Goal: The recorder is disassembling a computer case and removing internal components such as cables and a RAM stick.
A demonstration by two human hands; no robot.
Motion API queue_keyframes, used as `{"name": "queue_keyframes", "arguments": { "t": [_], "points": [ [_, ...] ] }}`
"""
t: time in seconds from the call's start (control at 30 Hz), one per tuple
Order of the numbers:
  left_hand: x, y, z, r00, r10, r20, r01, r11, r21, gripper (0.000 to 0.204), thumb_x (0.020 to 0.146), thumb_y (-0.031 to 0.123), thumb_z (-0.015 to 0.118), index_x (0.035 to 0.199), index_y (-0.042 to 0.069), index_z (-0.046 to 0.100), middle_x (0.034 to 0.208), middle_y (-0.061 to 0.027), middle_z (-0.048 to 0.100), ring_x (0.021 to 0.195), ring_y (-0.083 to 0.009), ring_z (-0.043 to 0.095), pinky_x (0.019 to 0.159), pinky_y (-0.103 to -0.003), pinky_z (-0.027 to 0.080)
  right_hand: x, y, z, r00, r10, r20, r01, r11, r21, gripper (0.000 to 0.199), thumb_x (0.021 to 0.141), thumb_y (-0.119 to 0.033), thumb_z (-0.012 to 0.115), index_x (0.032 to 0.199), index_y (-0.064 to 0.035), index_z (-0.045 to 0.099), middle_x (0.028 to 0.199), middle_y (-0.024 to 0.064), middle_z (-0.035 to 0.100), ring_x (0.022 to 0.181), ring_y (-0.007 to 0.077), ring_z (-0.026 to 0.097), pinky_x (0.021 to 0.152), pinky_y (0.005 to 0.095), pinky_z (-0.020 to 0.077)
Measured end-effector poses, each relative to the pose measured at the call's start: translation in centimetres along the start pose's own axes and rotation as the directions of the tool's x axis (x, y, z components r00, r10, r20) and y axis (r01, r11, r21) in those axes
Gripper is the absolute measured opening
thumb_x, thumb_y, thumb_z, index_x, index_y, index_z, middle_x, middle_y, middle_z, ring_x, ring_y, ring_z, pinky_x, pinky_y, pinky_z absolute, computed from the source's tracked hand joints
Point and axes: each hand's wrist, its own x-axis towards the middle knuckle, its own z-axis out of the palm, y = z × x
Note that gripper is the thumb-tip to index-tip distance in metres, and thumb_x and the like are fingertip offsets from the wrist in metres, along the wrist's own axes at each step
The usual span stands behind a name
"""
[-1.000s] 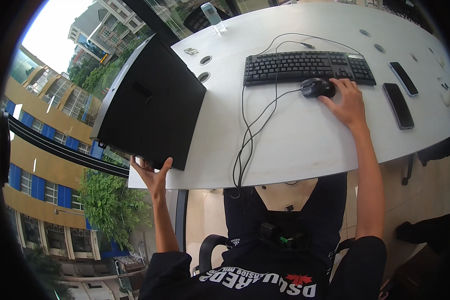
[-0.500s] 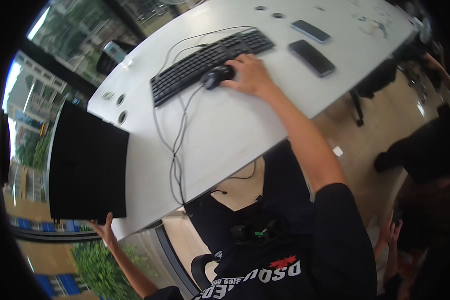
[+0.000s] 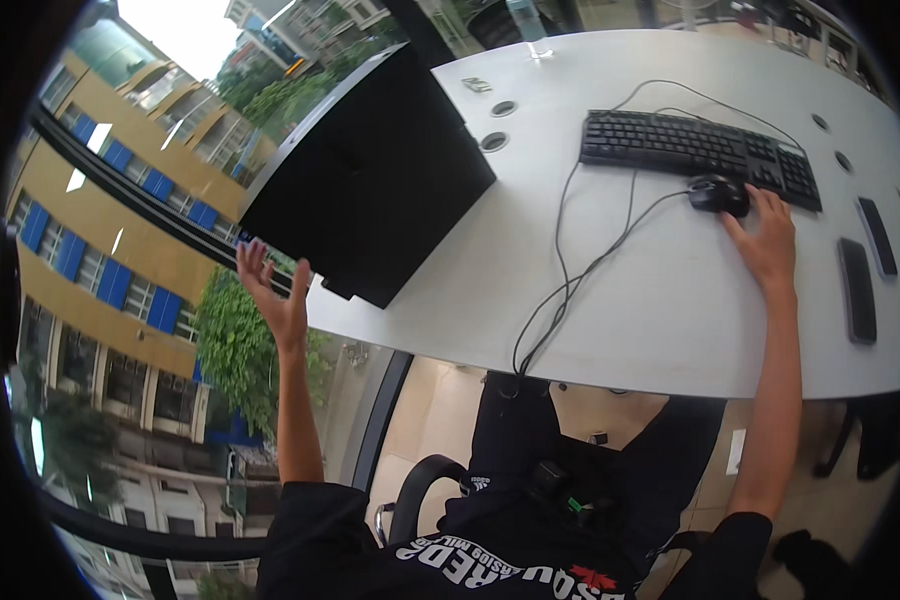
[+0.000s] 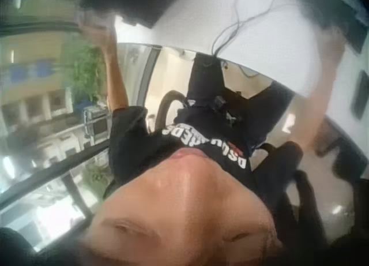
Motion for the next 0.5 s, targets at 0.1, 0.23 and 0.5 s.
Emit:
{"name": "queue_keyframes", "arguments": {
  "t": [0.1, 0.23, 0.5],
  "points": [
    [3.3, 4.8, -3.7, 0.958, 0.229, -0.174, -0.176, 0.946, 0.273, 0.078, 0.084, 0.017, 0.083, 0.149, 0.004, 0.042, 0.145, -0.0168, 0.051, 0.136, -0.0302, 0.048, 0.115, -0.045, 0.034, 1.0, -1.7, 1.3, 0.999, -0.026, 0.023, 0.024, 0.995, 0.098, 0.057, 0.083, -0.027, 0.08, 0.131, -0.0024, 0.064, 0.131, 0.0119, 0.064, 0.124, 0.0308, 0.057, 0.108, 0.0395, 0.0451],
    [7.0, 8.4, -2.1, 0.899, 0.438, 0.019, -0.364, 0.72, 0.591, 0.061, 0.085, 0.024, 0.079, 0.136, 0.002, 0.053, 0.136, -0.0176, 0.057, 0.13, -0.0345, 0.051, 0.115, -0.046, 0.033, 1.2, -0.8, 1.4, 0.999, -0.026, 0.04, 0.021, 0.992, 0.122, 0.052, 0.087, -0.022, 0.075, 0.133, -0.0022, 0.062, 0.132, 0.0124, 0.063, 0.127, 0.0301, 0.056, 0.11, 0.0395, 0.0435],
    [8.9, 8.3, 6.6, 0.917, 0.378, 0.128, -0.356, 0.629, 0.691, 0.064, 0.086, 0.039, 0.076, 0.135, 0.003, 0.055, 0.127, -0.0161, 0.059, 0.126, -0.0336, 0.051, 0.114, -0.045, 0.032, 0.9, 0.8, 2.2, 1.0, 0.012, 0.014, -0.014, 0.976, 0.217, 0.046, 0.088, -0.016, 0.072, 0.131, -0.0024, 0.062, 0.128, 0.0131, 0.063, 0.124, 0.03, 0.057, 0.109, 0.0389, 0.0441]
  ]
}}
